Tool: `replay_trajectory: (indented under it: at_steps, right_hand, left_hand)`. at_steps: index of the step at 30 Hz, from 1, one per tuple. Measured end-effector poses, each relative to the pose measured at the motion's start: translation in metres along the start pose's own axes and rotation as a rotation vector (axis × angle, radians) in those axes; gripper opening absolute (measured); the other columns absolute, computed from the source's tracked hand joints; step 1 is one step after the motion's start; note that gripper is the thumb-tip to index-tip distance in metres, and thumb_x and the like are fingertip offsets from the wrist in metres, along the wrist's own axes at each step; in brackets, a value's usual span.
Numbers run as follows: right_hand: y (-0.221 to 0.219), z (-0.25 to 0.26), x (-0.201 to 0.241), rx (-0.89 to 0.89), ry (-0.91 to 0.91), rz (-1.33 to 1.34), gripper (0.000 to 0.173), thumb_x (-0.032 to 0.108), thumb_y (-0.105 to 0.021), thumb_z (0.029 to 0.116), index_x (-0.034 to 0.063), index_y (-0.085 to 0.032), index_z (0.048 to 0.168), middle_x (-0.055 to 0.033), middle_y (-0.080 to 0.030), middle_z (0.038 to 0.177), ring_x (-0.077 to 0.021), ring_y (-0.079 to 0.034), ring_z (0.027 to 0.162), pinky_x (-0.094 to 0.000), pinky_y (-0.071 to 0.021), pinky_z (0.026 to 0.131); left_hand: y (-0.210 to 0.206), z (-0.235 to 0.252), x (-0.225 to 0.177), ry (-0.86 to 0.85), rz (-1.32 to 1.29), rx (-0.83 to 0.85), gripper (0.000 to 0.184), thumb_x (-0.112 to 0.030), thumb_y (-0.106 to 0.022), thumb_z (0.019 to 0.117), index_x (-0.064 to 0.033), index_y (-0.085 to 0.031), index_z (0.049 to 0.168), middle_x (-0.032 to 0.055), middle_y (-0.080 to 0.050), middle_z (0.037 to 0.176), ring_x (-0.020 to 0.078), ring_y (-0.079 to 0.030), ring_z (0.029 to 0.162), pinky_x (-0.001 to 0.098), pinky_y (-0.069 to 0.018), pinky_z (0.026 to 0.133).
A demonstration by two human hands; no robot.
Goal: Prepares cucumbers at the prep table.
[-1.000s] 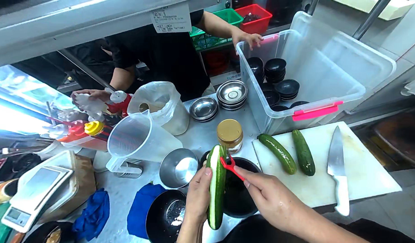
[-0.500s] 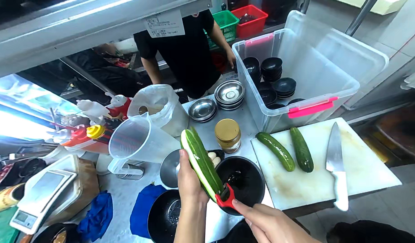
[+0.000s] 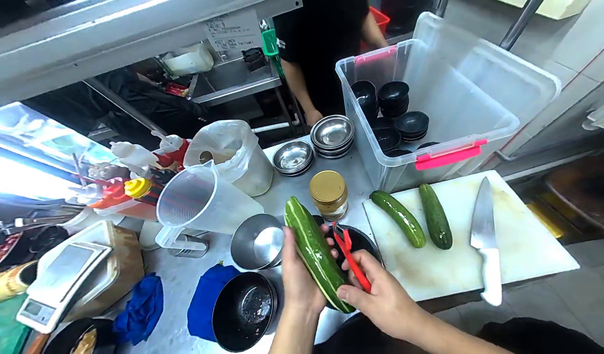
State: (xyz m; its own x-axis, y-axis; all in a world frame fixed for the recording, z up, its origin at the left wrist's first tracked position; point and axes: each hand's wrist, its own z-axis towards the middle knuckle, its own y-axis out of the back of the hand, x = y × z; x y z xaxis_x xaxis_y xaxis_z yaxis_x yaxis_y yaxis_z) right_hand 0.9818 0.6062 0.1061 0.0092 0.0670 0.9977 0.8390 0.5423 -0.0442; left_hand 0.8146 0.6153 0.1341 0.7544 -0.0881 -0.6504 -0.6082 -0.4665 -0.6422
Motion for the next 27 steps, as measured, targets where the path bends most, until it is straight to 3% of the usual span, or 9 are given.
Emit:
replay_trajectory:
  at_steps: [2,4,8,12,14,17,19,22,27]
  right_hand:
    - [-0.001,-0.001,-0.002,0.015,-0.036,0.055,0.03,0.029,-0.066,0.0994,0.0086,-0.059,0.12,-0.0009,-0.065,0.091,-0.0082,-0.06,0.066,-0.0244,-0.0515,0.055]
    - [0.004,-0.005,-0.009,-0.01,-0.088,0.075,0.019,0.022,-0.062,0.1007,0.0102,-0.06,0.116,-0.0005,-0.064,0.084,-0.0099,-0.057,0.059,-0.0261,-0.0484,0.048]
    - [0.019,-0.01,-0.051,-0.124,-0.237,-0.067,0.02,0.025,-0.063,0.0985,0.0117,-0.061,0.113,-0.0002,-0.062,0.079,-0.0112,-0.054,0.055,-0.0282,-0.0463,0.046]
    - [0.033,0.004,-0.089,-0.034,-0.427,-0.391,0.036,0.042,-0.059,0.1003,0.013,-0.06,0.121,-0.0026,-0.062,0.083,-0.0155,-0.059,0.068,-0.0361,-0.0523,0.063]
    - [0.034,0.011,-0.075,-0.009,-0.425,-0.446,0.043,0.047,-0.052,0.1036,0.0171,-0.057,0.135,-0.0049,-0.064,0.089,-0.0186,-0.062,0.073,-0.0409,-0.0543,0.07]
    - [0.032,0.021,-0.02,0.014,-0.306,-0.478,0.05,0.034,-0.043,0.1064,0.0291,-0.044,0.156,-0.0059,-0.068,0.097,-0.0176,-0.063,0.074,-0.0403,-0.0553,0.07]
    - [0.034,0.027,0.021,0.058,-0.199,-0.564,0.049,0.031,-0.039,0.1072,0.033,-0.045,0.156,-0.0039,-0.069,0.101,-0.0152,-0.064,0.079,-0.0385,-0.0555,0.074]
    - [0.037,0.03,0.062,0.099,-0.103,-0.663,0.045,0.033,-0.036,0.1093,0.0379,-0.051,0.151,0.0026,-0.072,0.117,-0.0086,-0.068,0.1,-0.0356,-0.0556,0.09]
    - [0.034,0.033,0.085,0.164,-0.101,-0.75,0.047,0.031,-0.035,0.1095,0.0362,-0.049,0.154,-0.001,-0.072,0.114,-0.0122,-0.067,0.101,-0.0375,-0.0547,0.09]
  left_hand:
    - [0.005,-0.003,0.007,-0.031,0.048,0.009,0.058,-0.058,-0.041,0.1041,-0.0068,-0.056,0.127,0.0173,-0.068,0.095,0.0224,-0.07,0.071,0.0366,-0.0615,0.061]
    - [0.018,-0.001,0.008,-0.044,0.095,0.006,0.059,-0.05,-0.055,0.1006,-0.0094,-0.046,0.142,0.0195,-0.068,0.105,0.0247,-0.07,0.081,0.0398,-0.0618,0.069]
    - [0.037,0.002,0.004,-0.094,0.135,-0.037,0.051,-0.045,-0.043,0.1077,-0.0069,-0.045,0.141,0.023,-0.067,0.107,0.0289,-0.071,0.083,0.0416,-0.063,0.07]
    - [0.056,0.0,-0.004,-0.056,0.121,-0.057,0.057,-0.049,-0.029,0.1103,-0.0019,-0.052,0.133,0.0237,-0.067,0.104,0.0299,-0.071,0.082,0.0423,-0.0625,0.072]
    - [0.067,-0.002,-0.006,-0.01,0.122,0.012,0.065,-0.056,-0.028,0.1079,0.0006,-0.052,0.13,0.0232,-0.066,0.103,0.0288,-0.07,0.08,0.0404,-0.0625,0.069]
    - [0.087,-0.001,-0.007,0.018,0.172,0.179,0.079,-0.068,-0.058,0.0925,0.0033,-0.054,0.127,0.023,-0.066,0.101,0.0278,-0.07,0.078,0.0401,-0.0621,0.067]
    - [0.097,0.001,-0.01,0.008,0.259,0.302,0.084,-0.07,-0.065,0.0874,0.0025,-0.054,0.129,0.0225,-0.066,0.1,0.0281,-0.069,0.076,0.0413,-0.062,0.067]
    - [0.099,0.002,-0.016,-0.024,0.373,0.426,0.076,-0.066,-0.064,0.0904,-0.0004,-0.057,0.128,0.0206,-0.069,0.098,0.0269,-0.071,0.076,0.0408,-0.0622,0.067]
    - [0.093,0.004,-0.027,-0.047,0.52,0.494,0.072,-0.064,-0.064,0.0919,-0.0044,-0.059,0.131,0.0169,-0.071,0.097,0.0238,-0.071,0.076,0.0383,-0.0623,0.066]
